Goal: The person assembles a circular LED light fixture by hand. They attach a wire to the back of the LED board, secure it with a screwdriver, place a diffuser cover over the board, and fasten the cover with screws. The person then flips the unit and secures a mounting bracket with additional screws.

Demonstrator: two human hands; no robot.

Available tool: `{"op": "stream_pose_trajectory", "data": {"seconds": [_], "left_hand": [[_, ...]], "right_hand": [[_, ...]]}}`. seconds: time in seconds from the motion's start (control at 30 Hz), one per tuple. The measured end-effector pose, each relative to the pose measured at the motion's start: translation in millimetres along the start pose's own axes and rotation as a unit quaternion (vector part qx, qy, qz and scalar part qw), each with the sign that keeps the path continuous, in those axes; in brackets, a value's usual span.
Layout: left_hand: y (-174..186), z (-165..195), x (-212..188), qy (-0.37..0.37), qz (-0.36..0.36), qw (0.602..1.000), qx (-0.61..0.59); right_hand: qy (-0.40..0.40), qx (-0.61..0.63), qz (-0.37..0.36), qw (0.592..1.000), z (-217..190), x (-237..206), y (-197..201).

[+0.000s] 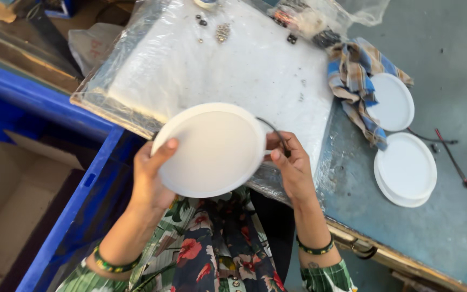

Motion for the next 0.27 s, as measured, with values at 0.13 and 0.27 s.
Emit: {"op": "stream_pose_trajectory", "data": {"seconds": [0.13, 0.27], "left_hand": [[-38.6, -21.9, 4.6, 0.052, -0.031, 0.998, -0.021], [-91.5, -17.8, 10.9, -0.019, -0.198, 0.961, 0.19]], "right_hand": [[-0.056, 0.029, 0.03, 0.998, 1.0, -8.9, -11.3], [-0.065, 0.068, 0.125, 0.988, -68.0, -10.5, 19.1]]}}
Point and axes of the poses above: each hand's wrist, its own x-axis towards the middle knuckle, its own y-axis out of the back of the hand, z = x × y, the point moved 9 cm from there along x, towards the middle knuckle, and after that the axes turned 6 degrees about x, right-handed, at the moved point
